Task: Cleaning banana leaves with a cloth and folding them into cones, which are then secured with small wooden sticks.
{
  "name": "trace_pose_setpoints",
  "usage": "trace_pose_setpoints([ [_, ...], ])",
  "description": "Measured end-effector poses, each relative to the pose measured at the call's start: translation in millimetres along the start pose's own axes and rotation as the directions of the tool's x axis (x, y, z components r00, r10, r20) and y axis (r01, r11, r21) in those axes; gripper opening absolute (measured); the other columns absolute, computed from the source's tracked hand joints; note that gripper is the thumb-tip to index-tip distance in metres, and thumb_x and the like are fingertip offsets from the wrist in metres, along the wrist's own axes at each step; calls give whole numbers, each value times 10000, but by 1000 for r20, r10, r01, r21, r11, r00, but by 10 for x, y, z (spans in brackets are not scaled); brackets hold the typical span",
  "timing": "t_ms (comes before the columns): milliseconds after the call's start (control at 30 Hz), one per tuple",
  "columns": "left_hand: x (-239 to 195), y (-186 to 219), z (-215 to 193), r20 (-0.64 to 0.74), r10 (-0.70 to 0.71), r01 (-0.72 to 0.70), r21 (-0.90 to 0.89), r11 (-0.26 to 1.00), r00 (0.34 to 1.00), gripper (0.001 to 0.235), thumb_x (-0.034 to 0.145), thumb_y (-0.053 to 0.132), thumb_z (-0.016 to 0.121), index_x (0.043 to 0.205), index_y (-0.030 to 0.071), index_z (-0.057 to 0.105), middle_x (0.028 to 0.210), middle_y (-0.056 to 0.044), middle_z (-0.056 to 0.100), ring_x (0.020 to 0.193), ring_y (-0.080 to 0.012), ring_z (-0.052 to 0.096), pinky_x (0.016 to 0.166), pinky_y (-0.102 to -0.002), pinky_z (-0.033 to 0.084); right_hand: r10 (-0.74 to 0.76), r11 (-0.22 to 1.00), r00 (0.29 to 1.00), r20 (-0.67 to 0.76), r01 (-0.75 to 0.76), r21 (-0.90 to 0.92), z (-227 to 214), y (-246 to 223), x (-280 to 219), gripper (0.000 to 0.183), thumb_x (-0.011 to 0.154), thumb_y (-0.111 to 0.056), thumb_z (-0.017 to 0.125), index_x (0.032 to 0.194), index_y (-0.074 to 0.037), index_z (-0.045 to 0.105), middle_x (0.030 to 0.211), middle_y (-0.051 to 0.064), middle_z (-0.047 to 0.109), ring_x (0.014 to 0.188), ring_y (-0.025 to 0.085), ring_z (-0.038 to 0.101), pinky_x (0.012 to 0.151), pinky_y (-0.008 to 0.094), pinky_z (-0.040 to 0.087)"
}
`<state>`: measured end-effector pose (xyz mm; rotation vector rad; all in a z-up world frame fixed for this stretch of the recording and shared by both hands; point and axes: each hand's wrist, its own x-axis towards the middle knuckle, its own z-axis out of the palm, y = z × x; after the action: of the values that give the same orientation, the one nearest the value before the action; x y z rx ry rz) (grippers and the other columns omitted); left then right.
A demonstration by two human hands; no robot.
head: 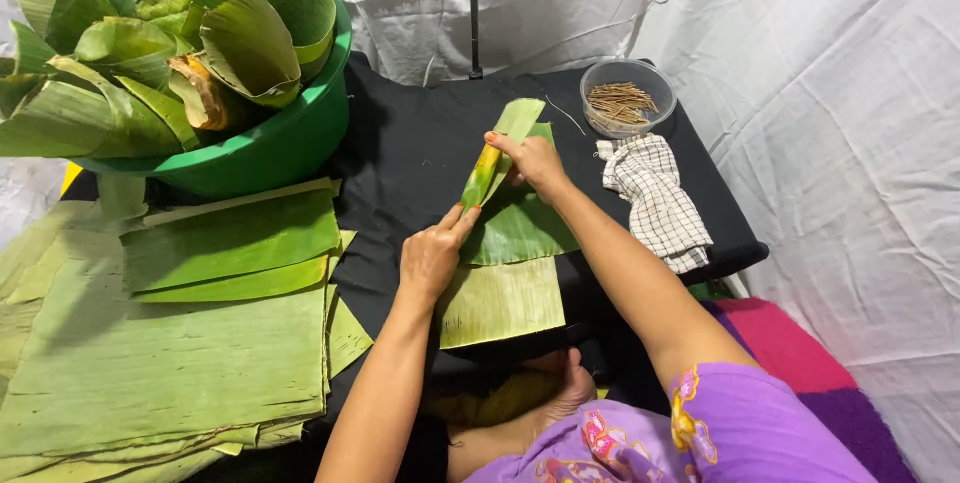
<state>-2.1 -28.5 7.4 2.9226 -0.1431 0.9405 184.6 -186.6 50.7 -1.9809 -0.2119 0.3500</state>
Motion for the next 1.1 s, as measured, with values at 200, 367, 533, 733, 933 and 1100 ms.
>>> trace_pose_setpoints([
  [200,-17,8,-23,12,-10,10,16,1000,1000,604,903,93,557,1412,417,538,1212,73,711,698,-210,748,603,-374,619,158,947,988,2,-152,284,-97,208,340,202,748,-130,826,801,12,693,551,126,611,452,237,707,347,287,519],
  [367,63,-75,-102,148,-397,406,-576,709,906,588,892,100,649,1451,243,539,1111,-125,749,881,-394,729,750,-518,596,88,840,962,258,-211,501,-264,144,87,243,826,-122,814,997,-16,678,818,88,719,700,253,772,563,278,639],
  [533,1,-217,9,257,-525,547,-650,527,811,295,888,154,689,1150,255,778,969,-31,795,966,-303,732,783,-429,593,51,755,944,325,-249,607,-236,158,-24,203,840,-107,823,948,0,689,788,119,739,747,296,783,577,304,653],
  [733,18,-166,-17,217,-545,585,-372,720,810,284,856,190,705,1098,336,705,1019,57,773,932,-243,748,818,-421,606,29,742,943,331,-242,625,-122,152,22,216,845,-87,806,995,13,686,803,155,753,726,308,776,560,330,661],
  [933,67,-98,-156,55,-392,380,-395,836,918,443,913,94,619,1301,300,674,1127,-19,760,966,-355,716,809,-525,597,-1,785,922,388,-240,571,32,-39,-151,338,836,-146,815,1102,11,681,890,218,760,771,352,773,575,357,653],
  [1100,38,-124,-85,-44,-458,396,-437,808,888,339,918,127,650,1153,347,757,1068,80,776,975,-231,731,793,-428,616,69,913,923,379,-212,348,123,-227,-279,785,788,-707,750,1164,-29,626,797,228,746,612,278,765,470,280,610],
])
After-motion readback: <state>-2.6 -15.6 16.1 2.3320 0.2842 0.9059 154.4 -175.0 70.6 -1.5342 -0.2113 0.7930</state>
